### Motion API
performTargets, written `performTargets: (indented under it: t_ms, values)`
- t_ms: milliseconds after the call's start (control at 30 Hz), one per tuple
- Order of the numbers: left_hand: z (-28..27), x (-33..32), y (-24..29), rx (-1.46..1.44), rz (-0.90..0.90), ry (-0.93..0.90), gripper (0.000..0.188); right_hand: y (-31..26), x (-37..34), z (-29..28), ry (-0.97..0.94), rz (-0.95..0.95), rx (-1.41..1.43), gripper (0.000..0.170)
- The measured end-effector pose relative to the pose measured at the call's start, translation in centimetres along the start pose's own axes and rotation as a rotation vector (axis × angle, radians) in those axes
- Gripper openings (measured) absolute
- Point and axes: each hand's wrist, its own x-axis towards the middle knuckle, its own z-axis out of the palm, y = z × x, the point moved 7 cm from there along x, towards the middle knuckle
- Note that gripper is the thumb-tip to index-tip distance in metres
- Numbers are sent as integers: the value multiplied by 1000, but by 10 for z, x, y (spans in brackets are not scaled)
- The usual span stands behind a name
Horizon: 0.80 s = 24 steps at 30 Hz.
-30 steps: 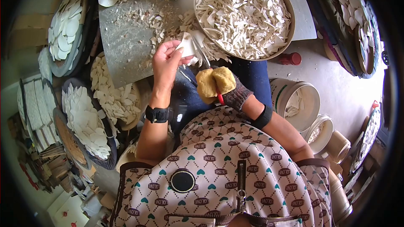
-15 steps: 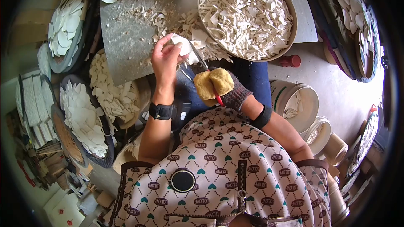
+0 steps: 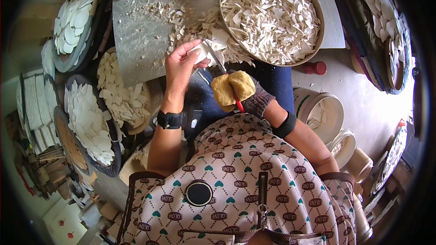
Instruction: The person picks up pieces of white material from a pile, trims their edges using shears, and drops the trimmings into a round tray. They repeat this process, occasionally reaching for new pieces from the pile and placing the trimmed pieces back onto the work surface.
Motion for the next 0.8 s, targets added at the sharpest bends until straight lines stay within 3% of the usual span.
performTargets:
  t_ms: [100, 200, 267, 300, 333, 367, 433, 467, 533, 600, 667, 700, 767, 800]
  values:
    - [-10, -3, -3, 22, -23, 7, 23, 17, -2, -8, 58, 84, -132, 22]
    - [-43, -19, 5, 91, -31, 28, 24, 13, -6, -3, 23, -20, -689, 14]
    - [-114, -27, 21, 131, 52, 278, 27, 32, -10, -8, 16, 87, -290, 14]
    - [-168, -34, 29, 244, 125, 489, 26, 39, -12, -9, 14, 141, -90, 14]
    - [-215, -42, 51, 463, 316, 613, 27, 21, -13, 4, -97, 5, -358, 18]
    - [-238, -53, 69, 684, 509, 730, 27, 18, -14, 9, -133, -28, -409, 19]
    - [-211, -50, 92, 757, 518, 669, 26, 14, -17, 20, -203, -92, -511, 19]
    - [-188, -47, 108, 792, 521, 640, 25, -20, -16, 46, -207, -176, -762, 20]
    - [-120, -20, 94, 540, 380, 351, 19, -32, -20, 62, -240, -197, -695, 21]
    - [-43, -2, 86, 571, 322, 103, 20, -29, -21, 69, -231, -151, -765, 21]
    - [7, 22, 63, 555, 416, -88, 20, -32, -28, 72, -224, -104, -813, 21]
    - [21, 38, 48, 631, 411, -100, 24, -32, -32, 73, -222, -81, -837, 21]
    - [42, 46, 38, 1091, 575, -66, 32, -30, -36, 71, -211, -104, -785, 22]
    - [44, 50, 28, 1134, 552, -98, 33, -29, -37, 69, -204, -92, -761, 23]
